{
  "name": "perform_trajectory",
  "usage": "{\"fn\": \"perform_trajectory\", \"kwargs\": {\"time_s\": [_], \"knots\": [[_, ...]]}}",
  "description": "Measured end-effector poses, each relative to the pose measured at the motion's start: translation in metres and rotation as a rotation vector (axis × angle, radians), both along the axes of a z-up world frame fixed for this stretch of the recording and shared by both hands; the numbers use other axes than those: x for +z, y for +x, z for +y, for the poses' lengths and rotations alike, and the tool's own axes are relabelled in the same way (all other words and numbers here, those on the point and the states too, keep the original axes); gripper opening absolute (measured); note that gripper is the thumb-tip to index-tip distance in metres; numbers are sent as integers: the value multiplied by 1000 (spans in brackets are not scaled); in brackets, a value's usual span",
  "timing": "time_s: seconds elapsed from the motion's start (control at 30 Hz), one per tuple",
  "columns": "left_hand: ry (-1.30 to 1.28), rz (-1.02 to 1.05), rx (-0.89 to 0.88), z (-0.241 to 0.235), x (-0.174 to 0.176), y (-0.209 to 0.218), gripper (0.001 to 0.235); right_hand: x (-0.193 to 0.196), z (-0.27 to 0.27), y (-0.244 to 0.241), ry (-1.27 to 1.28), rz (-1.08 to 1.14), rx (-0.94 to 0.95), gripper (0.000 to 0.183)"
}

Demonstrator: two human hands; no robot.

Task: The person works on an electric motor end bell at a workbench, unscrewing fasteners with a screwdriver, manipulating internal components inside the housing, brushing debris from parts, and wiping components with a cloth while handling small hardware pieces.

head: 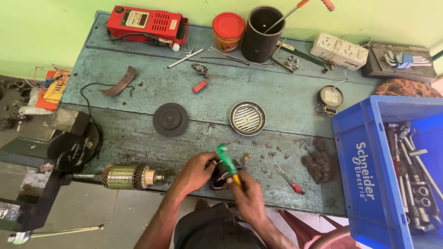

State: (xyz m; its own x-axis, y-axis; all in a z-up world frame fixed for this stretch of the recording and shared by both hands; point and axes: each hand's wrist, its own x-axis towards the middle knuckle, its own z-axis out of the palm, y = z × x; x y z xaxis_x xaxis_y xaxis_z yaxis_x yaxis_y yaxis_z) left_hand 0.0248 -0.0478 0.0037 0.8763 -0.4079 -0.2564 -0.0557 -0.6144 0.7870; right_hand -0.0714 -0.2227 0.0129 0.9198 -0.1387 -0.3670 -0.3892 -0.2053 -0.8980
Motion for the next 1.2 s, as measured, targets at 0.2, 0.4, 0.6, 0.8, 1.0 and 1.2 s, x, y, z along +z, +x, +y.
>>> {"fn": "perform_trajectory", "kwargs": {"time_s": [0.2, 0.4, 0.6, 0.8, 1.0, 1.2], "knots": [[-58, 140, 10, -8, 9, 8, 27, 23, -71, -26, -597, -582, -8, 15], [-29, 50, 23, -8, -28, 26, 28, 71, -104, -45, -157, -163, 32, 27], [-332, 410, 109, 13, -101, 45, 30, 22, -95, -66, -387, -509, -16, 25], [-456, 650, 148, 18, -79, 39, 28, 17, -70, -43, 215, -522, -166, 20], [-509, 585, 182, 18, -78, 33, 29, 6, -40, 6, 135, -676, -12, 22], [-443, 517, 191, 17, -81, 29, 28, 5, -30, 29, 49, -676, 96, 22]]}}
